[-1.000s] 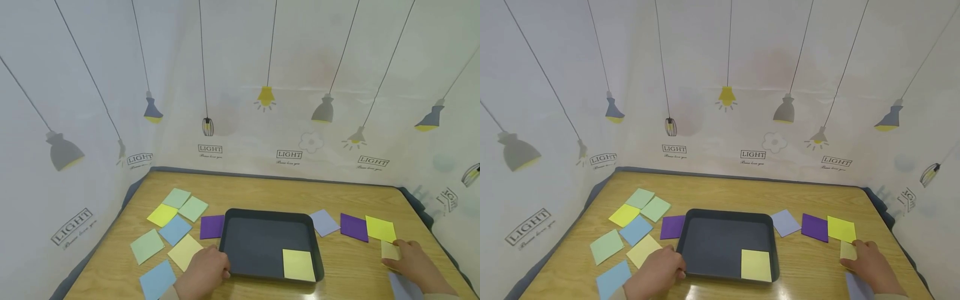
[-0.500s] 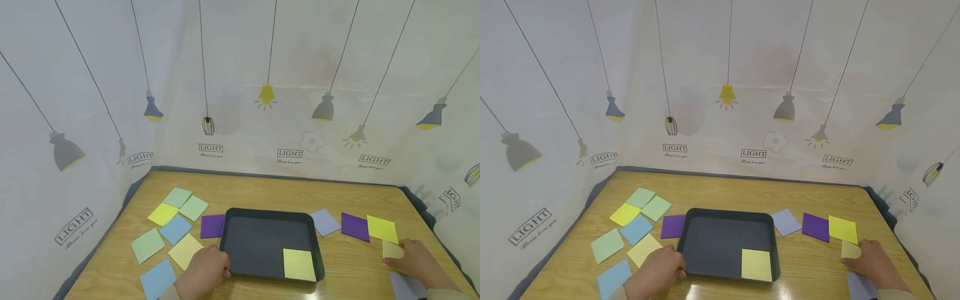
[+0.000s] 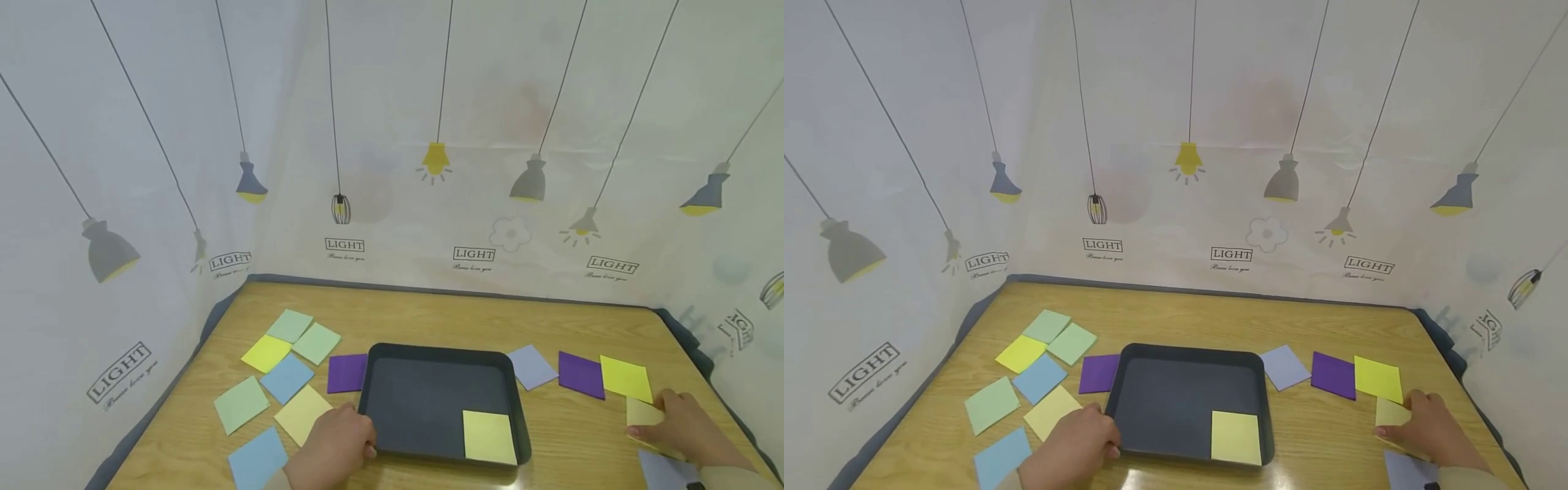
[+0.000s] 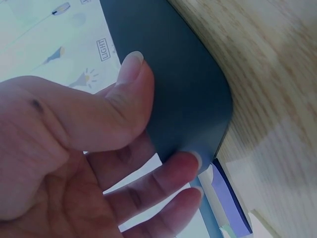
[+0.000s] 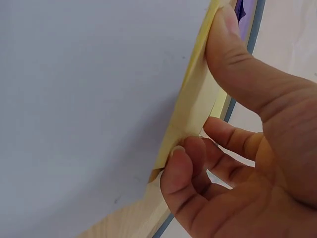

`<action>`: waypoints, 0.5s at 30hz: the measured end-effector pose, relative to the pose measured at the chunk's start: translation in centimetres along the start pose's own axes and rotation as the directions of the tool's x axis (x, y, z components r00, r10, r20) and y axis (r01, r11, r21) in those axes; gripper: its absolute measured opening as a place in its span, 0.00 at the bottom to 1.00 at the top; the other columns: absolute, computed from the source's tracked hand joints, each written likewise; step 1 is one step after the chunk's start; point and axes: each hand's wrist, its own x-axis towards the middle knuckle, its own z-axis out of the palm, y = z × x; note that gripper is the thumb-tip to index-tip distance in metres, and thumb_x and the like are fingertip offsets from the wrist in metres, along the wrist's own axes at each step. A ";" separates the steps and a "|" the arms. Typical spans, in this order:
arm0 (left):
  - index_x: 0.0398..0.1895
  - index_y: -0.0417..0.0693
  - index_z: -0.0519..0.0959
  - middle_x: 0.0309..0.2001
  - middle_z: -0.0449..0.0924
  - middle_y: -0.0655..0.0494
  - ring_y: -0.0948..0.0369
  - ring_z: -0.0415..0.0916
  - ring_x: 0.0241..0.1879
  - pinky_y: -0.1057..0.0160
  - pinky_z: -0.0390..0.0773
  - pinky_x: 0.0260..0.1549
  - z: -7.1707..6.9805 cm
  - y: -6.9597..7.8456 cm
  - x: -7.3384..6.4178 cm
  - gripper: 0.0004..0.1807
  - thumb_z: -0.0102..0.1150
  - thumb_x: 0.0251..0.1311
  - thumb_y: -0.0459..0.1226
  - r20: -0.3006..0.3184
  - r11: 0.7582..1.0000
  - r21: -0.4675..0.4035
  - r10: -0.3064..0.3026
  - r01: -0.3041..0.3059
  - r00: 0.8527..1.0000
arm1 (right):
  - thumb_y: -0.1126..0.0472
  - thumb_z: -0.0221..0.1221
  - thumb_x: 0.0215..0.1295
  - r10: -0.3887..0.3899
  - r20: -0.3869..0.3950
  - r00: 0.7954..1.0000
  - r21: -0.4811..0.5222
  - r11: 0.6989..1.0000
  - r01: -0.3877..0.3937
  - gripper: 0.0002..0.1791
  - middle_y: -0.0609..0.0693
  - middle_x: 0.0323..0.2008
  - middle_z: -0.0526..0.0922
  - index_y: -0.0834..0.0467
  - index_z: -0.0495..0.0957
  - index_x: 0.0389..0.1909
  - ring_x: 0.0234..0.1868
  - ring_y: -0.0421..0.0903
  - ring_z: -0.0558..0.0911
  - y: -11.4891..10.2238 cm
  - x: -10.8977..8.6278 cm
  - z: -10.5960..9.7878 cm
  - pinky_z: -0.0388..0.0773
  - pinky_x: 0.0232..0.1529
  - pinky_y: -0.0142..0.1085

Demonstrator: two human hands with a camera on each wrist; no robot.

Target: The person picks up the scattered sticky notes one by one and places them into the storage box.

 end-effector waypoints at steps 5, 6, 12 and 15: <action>0.20 0.60 0.88 0.22 0.82 0.68 0.65 0.69 0.25 0.67 0.71 0.23 0.0 0.0 0.0 0.06 0.75 0.53 0.41 -0.007 1.000 0.006 0.003 -0.003 1.000 | 0.27 0.71 0.44 -0.013 -0.001 1.000 0.022 1.000 0.013 0.61 0.75 0.43 0.70 0.80 0.64 0.50 0.43 0.61 0.74 0.4 0.2 0.1 0.76 0.44 0.53; 0.20 0.60 0.88 0.22 0.82 0.68 0.65 0.69 0.25 0.67 0.71 0.23 0.0 0.0 0.0 0.07 0.75 0.53 0.41 -0.011 1.000 0.008 0.005 -0.005 1.000 | 0.27 0.71 0.44 -0.017 -0.005 1.000 0.022 1.000 0.017 0.60 0.75 0.43 0.70 0.80 0.64 0.50 0.43 0.61 0.74 0.5 0.3 0.1 0.76 0.44 0.53; 0.20 0.59 0.88 0.22 0.82 0.68 0.66 0.68 0.24 0.68 0.71 0.23 -0.2 0.2 -0.1 0.07 0.74 0.53 0.41 -0.022 1.000 0.016 0.015 -0.014 1.000 | 0.28 0.70 0.47 -0.018 -0.003 1.000 0.004 1.000 0.018 0.58 0.72 0.42 0.71 0.80 0.65 0.49 0.41 0.59 0.74 0.8 0.4 0.2 0.77 0.43 0.53; 0.20 0.59 0.88 0.22 0.82 0.68 0.66 0.68 0.24 0.68 0.71 0.24 -0.2 0.2 -0.1 0.07 0.74 0.53 0.41 -0.019 1.000 0.015 0.013 -0.013 1.000 | 0.27 0.70 0.45 -0.007 0.005 1.000 0.010 1.000 0.007 0.59 0.72 0.42 0.71 0.80 0.65 0.49 0.41 0.59 0.73 0.8 0.3 0.1 0.77 0.43 0.52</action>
